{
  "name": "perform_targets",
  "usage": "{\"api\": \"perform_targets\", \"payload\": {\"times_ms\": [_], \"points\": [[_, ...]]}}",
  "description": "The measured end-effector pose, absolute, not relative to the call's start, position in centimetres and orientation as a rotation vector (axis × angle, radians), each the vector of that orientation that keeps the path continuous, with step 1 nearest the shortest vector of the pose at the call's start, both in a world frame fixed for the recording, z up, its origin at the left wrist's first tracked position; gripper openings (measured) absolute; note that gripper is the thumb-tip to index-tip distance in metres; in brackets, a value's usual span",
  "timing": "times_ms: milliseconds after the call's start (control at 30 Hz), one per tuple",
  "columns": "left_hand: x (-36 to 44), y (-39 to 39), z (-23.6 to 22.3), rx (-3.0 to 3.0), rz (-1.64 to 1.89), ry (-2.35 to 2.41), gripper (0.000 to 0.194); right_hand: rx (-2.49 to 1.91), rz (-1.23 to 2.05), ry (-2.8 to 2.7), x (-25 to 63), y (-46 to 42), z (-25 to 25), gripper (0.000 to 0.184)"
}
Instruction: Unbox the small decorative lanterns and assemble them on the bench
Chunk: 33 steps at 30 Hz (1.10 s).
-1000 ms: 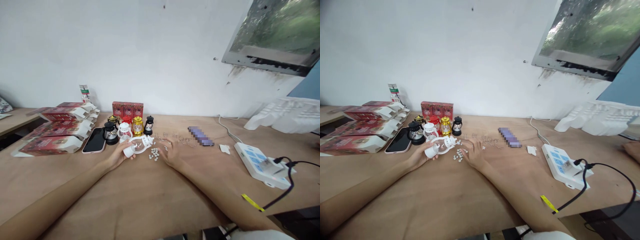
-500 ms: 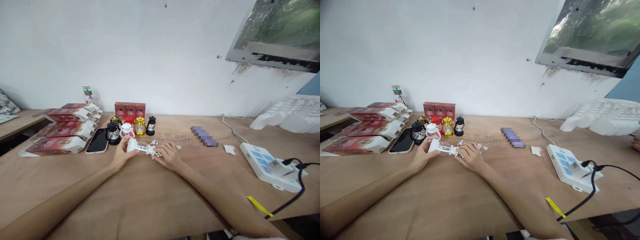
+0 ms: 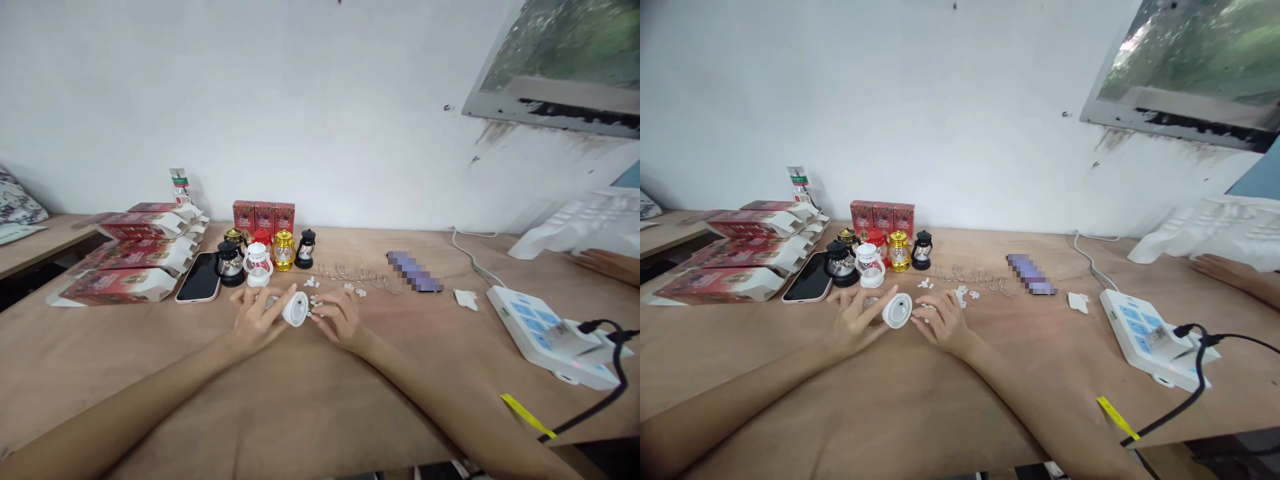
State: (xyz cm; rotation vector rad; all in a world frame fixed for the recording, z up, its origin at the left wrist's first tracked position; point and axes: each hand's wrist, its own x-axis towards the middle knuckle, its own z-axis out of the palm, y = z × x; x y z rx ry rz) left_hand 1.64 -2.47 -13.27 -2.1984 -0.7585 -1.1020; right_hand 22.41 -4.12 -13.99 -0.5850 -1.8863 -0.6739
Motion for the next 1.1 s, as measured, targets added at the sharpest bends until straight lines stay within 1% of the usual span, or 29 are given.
{"api": "perform_targets", "payload": {"times_ms": [67,233,467,800,900,1100], "points": [[1.80,-2.38,-13.49,-2.200,-1.091,-0.747,0.038,-0.574,-0.713,-1.914,22.26,-4.16,-13.99,0.004],[2.03,-2.59,-13.52,-2.225,-1.046,-0.706,0.042,-0.603,-0.757,-1.931,22.09,-4.06,-13.98,0.004],[1.97,-2.28,-13.29,-2.339,-1.040,-0.615,0.036,-0.651,-0.808,-1.925,22.02,-4.05,-14.02,0.001],[2.08,-1.94,-13.19,-2.407,-1.049,-0.529,0.045,-0.596,-0.838,-1.985,22.07,-3.66,-14.14,0.004],[2.02,-1.86,-13.27,-2.416,-1.015,-0.509,0.047,-0.560,-0.889,-2.030,22.27,-3.58,-14.02,0.006],[1.91,-1.75,-13.40,-2.431,-0.964,-0.517,0.049,-0.498,-1.007,-2.106,22.59,-3.43,-14.11,0.004]]}}
